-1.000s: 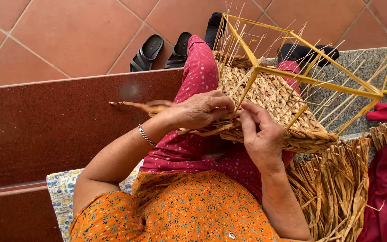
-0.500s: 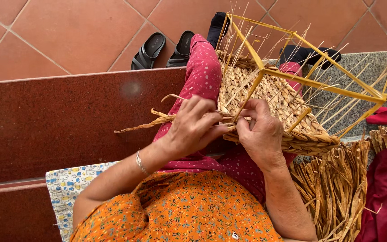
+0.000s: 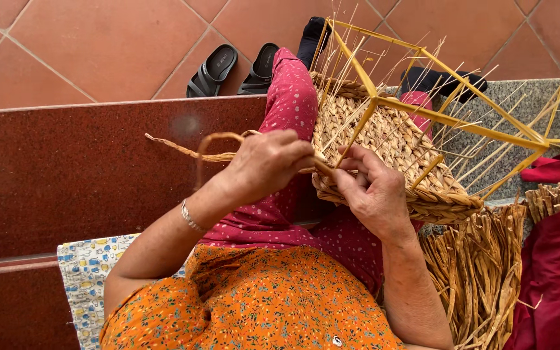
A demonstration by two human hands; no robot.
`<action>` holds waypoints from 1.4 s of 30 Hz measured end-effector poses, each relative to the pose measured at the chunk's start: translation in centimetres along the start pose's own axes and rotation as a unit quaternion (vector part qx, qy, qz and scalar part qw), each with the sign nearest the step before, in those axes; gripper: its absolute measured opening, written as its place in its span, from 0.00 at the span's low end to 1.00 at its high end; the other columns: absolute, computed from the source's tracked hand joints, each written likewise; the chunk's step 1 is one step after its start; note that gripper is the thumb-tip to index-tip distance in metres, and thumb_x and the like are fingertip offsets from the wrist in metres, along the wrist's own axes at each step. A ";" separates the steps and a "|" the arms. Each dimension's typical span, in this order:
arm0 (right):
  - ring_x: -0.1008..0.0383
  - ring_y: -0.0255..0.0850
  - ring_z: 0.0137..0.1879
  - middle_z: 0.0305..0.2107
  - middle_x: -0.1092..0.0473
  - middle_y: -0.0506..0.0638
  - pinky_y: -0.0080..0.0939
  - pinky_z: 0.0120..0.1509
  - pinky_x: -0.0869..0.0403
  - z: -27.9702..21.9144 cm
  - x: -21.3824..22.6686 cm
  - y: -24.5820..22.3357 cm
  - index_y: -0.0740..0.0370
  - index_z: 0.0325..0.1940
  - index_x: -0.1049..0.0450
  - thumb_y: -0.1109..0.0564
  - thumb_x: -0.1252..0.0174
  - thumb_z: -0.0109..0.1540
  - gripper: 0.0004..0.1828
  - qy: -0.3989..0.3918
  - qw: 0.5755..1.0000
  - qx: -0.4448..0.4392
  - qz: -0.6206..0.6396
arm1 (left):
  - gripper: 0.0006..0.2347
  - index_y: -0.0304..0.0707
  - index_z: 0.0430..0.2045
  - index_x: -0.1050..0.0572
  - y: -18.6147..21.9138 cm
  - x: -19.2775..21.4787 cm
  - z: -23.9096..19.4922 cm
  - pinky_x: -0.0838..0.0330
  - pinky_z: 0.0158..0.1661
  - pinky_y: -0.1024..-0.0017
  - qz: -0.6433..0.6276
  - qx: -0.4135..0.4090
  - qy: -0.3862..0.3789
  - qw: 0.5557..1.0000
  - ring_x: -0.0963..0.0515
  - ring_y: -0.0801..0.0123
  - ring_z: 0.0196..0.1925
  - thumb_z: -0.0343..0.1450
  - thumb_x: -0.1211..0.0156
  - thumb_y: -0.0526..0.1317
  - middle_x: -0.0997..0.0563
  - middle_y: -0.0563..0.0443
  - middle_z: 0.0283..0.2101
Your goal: The person weaves dried palm leaves into a rectangular basket frame held on their lap. They repeatedly thread the leaves through the frame's vertical rods, pulling and adjusting the material to form the basket's base.
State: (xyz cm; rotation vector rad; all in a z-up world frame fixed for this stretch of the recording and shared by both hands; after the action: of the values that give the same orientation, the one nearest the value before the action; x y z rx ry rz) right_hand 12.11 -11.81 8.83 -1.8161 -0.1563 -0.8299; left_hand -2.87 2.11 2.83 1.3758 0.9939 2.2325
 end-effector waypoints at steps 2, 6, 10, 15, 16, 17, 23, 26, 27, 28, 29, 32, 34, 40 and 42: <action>0.39 0.25 0.21 0.30 0.21 0.49 0.28 0.21 0.39 0.0 -0.2 0.1 0.65 0.54 0.24 0.62 0.32 0.58 0.20 0.036 0.999 0.003 -0.038 | 0.07 0.42 0.32 0.19 -0.7 -0.1 1.7 0.27 0.29 0.62 -0.005 0.008 0.020 1.000 0.20 0.60 0.29 0.70 0.31 0.44 0.22 0.50 0.28; 0.31 0.25 0.19 0.27 0.21 0.48 0.29 0.20 0.36 -0.1 -1.4 0.6 0.65 0.49 0.24 0.61 0.34 0.62 0.12 0.085 0.992 0.014 -0.090 | 0.13 0.45 0.29 0.20 -0.8 0.4 4.6 0.27 0.36 0.60 -0.016 0.028 0.040 0.999 0.21 0.60 0.34 0.63 0.26 0.51 0.24 0.52 0.27; 0.23 0.29 0.26 0.30 0.21 0.53 0.30 0.25 0.27 0.1 -1.1 0.8 0.68 0.47 0.27 0.66 0.38 0.62 0.10 0.116 0.992 0.048 -0.020 | 0.20 0.40 0.39 0.23 1.8 4.1 4.3 0.30 0.43 0.55 0.177 -0.070 0.258 0.947 0.23 0.53 0.42 0.56 0.28 0.46 0.23 0.44 0.39; 0.18 0.35 0.32 0.33 0.23 0.60 0.33 0.31 0.17 2.1 5.2 1.2 0.73 0.48 0.27 0.72 0.44 0.62 0.10 0.167 0.978 0.023 0.121 | 0.10 0.37 0.43 0.22 1.5 5.7 -0.4 0.25 0.44 0.69 -0.053 0.004 0.222 0.974 0.18 0.59 0.44 0.70 0.32 0.27 0.19 0.47 0.42; 0.19 0.34 0.32 0.33 0.23 0.58 0.33 0.33 0.18 2.2 6.8 1.4 0.72 0.49 0.27 0.72 0.43 0.62 0.11 0.167 0.972 0.013 0.164 | 0.08 0.37 0.41 0.21 0.8 4.9 -1.1 0.24 0.39 0.72 -0.111 0.048 0.196 0.973 0.17 0.63 0.38 0.71 0.33 0.27 0.18 0.47 0.38; 0.21 0.34 0.32 0.34 0.23 0.57 0.33 0.34 0.19 2.0 8.5 1.6 0.72 0.49 0.27 0.71 0.42 0.62 0.11 0.167 0.964 0.005 0.208 | 0.07 0.36 0.40 0.21 -0.2 4.4 -1.4 0.24 0.39 0.72 -0.105 0.050 0.207 0.971 0.16 0.65 0.38 0.71 0.34 0.27 0.18 0.47 0.38; 0.23 0.34 0.38 0.36 0.23 0.52 0.31 0.50 0.23 -2.5 16.5 5.2 0.72 0.50 0.24 0.69 0.40 0.58 0.15 0.209 0.929 0.070 0.299 | 0.16 0.30 0.58 0.30 -13.3 1.7 0.5 0.26 0.49 0.72 -0.214 0.215 0.258 0.917 0.23 0.69 0.50 0.77 0.36 0.37 0.23 0.48 0.50; 0.24 0.35 0.37 0.35 0.23 0.51 0.31 0.45 0.24 -3.9 17.4 9.3 0.70 0.52 0.23 0.68 0.40 0.58 0.17 0.212 0.894 0.066 0.390 | 0.25 0.29 0.66 0.38 -17.1 0.0 2.8 0.30 0.56 0.70 -0.271 0.235 0.252 0.899 0.27 0.66 0.58 0.78 0.36 0.45 0.27 0.46 0.57; 0.24 0.35 0.37 0.35 0.23 0.51 0.31 0.42 0.25 -3.9 17.3 10.8 0.69 0.53 0.24 0.68 0.39 0.58 0.18 0.212 0.884 0.060 0.413 | 0.25 0.33 0.66 0.37 -17.9 -0.6 3.5 0.30 0.56 0.71 -0.340 0.277 0.229 0.869 0.26 0.69 0.57 0.78 0.39 0.48 0.25 0.49 0.55; 0.23 0.36 0.40 0.37 0.22 0.51 0.32 0.47 0.24 -3.8 16.9 12.5 0.69 0.53 0.24 0.68 0.40 0.59 0.17 0.204 0.883 0.039 0.421 | 0.26 0.36 0.66 0.36 -18.2 -0.9 3.7 0.29 0.56 0.72 -0.405 0.320 0.204 0.832 0.26 0.72 0.56 0.78 0.42 0.52 0.24 0.52 0.54; 0.22 0.36 0.43 0.39 0.22 0.51 0.32 0.52 0.23 -3.6 16.3 14.2 0.69 0.53 0.24 0.68 0.40 0.60 0.17 0.196 0.882 0.019 0.428 | 0.26 0.33 0.65 0.34 -17.9 -0.9 3.7 0.29 0.55 0.70 -0.379 0.324 0.174 0.849 0.26 0.69 0.55 0.78 0.42 0.52 0.23 0.50 0.53; 0.21 0.35 0.46 0.42 0.21 0.52 0.32 0.54 0.21 -4.7 14.5 19.1 0.69 0.57 0.25 0.68 0.41 0.61 0.19 0.207 0.920 -0.078 0.323 | 0.25 0.29 0.64 0.32 -15.7 -1.0 2.7 0.29 0.55 0.67 -0.292 0.324 0.098 0.895 0.25 0.65 0.54 0.78 0.40 0.51 0.23 0.45 0.53; 0.21 0.35 0.46 0.42 0.21 0.53 0.32 0.53 0.21 -5.8 13.0 21.6 0.68 0.61 0.29 0.68 0.42 0.61 0.23 0.219 0.937 -0.123 0.241 | 0.26 0.33 0.65 0.36 -13.4 -1.2 1.6 0.28 0.56 0.67 -0.229 0.295 0.071 0.925 0.23 0.63 0.56 0.75 0.40 0.50 0.22 0.45 0.54; 0.21 0.37 0.44 0.43 0.21 0.55 0.34 0.46 0.23 -8.4 8.9 24.4 0.61 0.71 0.36 0.68 0.41 0.62 0.32 0.269 0.957 -0.108 0.006 | 0.27 0.37 0.64 0.36 -7.0 -1.9 2.1 0.30 0.59 0.49 -0.008 0.324 -0.039 0.945 0.23 0.46 0.58 0.71 0.39 0.49 0.22 0.37 0.54; 0.22 0.39 0.42 0.45 0.22 0.58 0.36 0.44 0.21 -8.3 8.0 24.3 0.60 0.70 0.32 0.67 0.39 0.64 0.29 0.276 0.943 -0.066 -0.173 | 0.31 0.31 0.65 0.39 -4.1 -0.5 3.2 0.41 0.62 0.42 0.170 0.145 0.044 0.974 0.31 0.36 0.64 0.70 0.36 0.47 0.30 0.24 0.61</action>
State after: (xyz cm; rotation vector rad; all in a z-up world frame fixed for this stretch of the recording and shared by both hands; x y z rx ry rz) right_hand 25.84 -31.23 -3.76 -1.6275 -0.0564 -1.6020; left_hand -0.14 5.92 0.46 1.6943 1.2354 2.4864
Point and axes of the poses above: each hand's wrist, its own z-axis towards the middle knuckle, its own x-axis out of the back of the hand, y = z × x, the point moved 3 cm from there along z, towards the middle knuckle
